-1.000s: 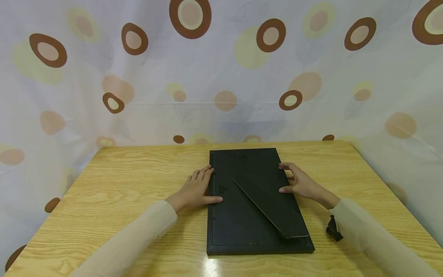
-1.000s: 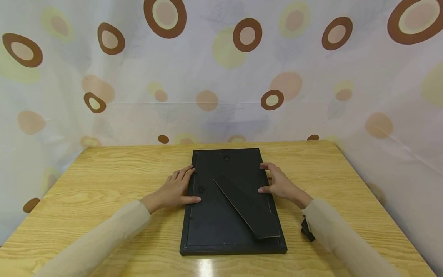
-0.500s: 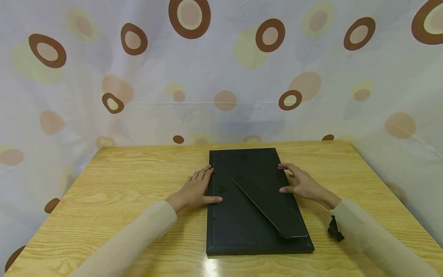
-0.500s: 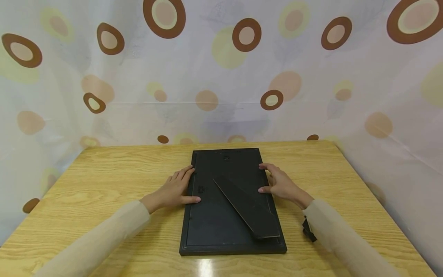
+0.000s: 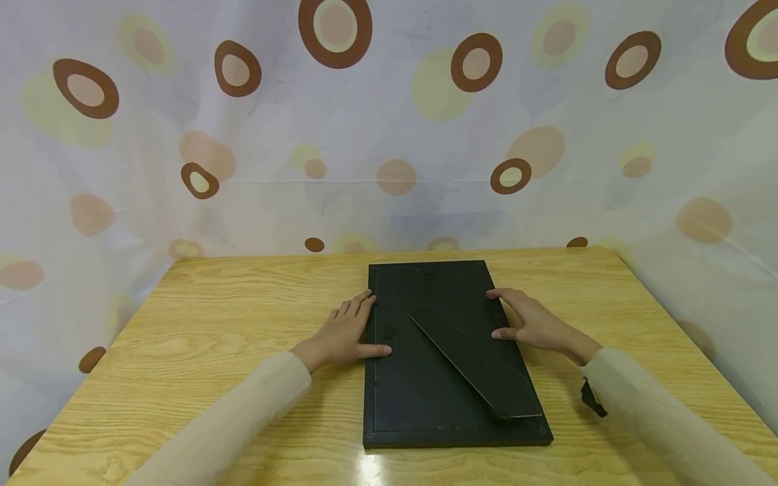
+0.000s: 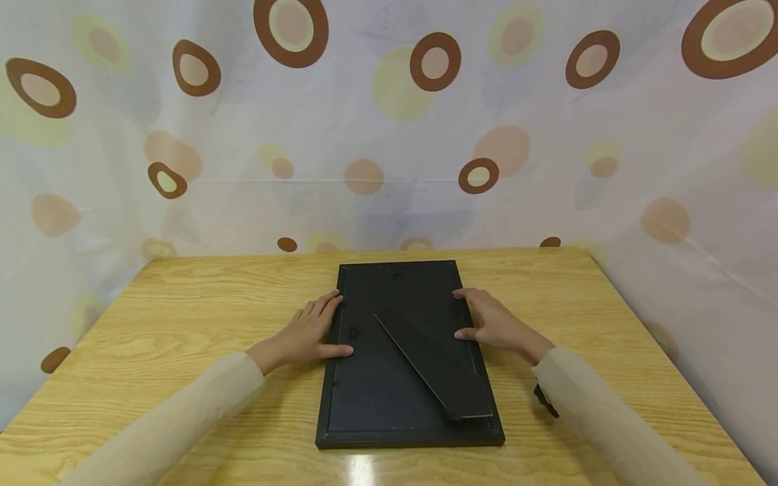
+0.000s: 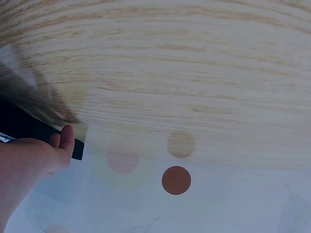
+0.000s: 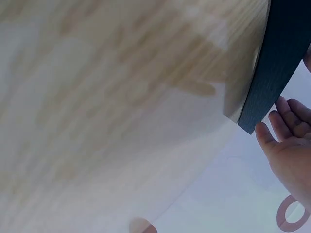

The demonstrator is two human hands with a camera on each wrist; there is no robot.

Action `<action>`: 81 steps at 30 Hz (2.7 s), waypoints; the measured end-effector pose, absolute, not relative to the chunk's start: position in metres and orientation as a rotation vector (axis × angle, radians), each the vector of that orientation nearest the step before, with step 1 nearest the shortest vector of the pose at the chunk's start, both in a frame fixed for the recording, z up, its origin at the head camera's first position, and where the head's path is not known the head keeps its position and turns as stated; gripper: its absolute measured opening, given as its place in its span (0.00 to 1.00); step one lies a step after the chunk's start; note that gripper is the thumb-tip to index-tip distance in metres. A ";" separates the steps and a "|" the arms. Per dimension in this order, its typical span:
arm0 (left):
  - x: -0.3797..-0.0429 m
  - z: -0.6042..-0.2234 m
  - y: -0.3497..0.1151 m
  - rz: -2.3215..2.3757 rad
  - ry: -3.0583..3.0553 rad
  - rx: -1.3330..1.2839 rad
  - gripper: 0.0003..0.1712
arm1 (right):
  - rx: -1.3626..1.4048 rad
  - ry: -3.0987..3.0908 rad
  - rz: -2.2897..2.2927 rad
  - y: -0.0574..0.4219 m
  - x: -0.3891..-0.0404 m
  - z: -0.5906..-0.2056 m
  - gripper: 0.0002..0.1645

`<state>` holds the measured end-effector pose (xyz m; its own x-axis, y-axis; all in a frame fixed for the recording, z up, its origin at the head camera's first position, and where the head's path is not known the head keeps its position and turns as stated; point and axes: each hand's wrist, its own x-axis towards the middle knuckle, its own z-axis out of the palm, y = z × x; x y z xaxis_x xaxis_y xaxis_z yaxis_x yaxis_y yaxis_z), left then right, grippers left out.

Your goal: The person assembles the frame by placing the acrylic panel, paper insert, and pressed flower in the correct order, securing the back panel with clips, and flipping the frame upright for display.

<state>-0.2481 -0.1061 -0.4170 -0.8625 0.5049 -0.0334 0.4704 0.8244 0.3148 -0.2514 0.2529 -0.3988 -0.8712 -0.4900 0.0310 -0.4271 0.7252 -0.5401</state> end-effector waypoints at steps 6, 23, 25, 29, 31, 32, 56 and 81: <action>-0.250 -0.418 -0.106 0.438 2.895 0.785 0.58 | -0.786 2.823 -0.755 0.253 -0.253 -0.396 0.42; -0.249 -0.418 -0.107 0.436 2.893 0.792 0.58 | -0.882 2.852 -0.549 0.253 -0.254 -0.392 0.41; -0.249 -0.418 -0.107 0.438 2.892 0.791 0.59 | -0.902 2.861 -0.514 0.253 -0.253 -0.391 0.40; -0.248 -0.417 -0.107 0.433 2.887 0.787 0.59 | -0.917 2.867 -0.477 0.253 -0.253 -0.391 0.40; -0.248 -0.417 -0.106 0.430 2.887 0.789 0.59 | -0.925 2.870 -0.468 0.252 -0.253 -0.390 0.40; -0.248 -0.417 -0.106 0.424 2.886 0.787 0.59 | -0.926 2.871 -0.466 0.252 -0.254 -0.390 0.40; -0.248 -0.414 -0.101 0.395 2.903 0.795 0.59 | -0.855 2.786 -0.626 0.250 -0.273 -0.381 0.56; -0.247 -0.414 -0.106 0.408 2.890 0.766 0.58 | -0.765 2.741 -0.727 0.219 -0.336 -0.391 0.49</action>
<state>-0.2470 -0.1058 -0.4141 -0.8638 0.5013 -0.0502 0.4678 0.8351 0.2895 -0.3356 0.2191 -0.3911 -0.8450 -0.5311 -0.0619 -0.4307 0.7446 -0.5100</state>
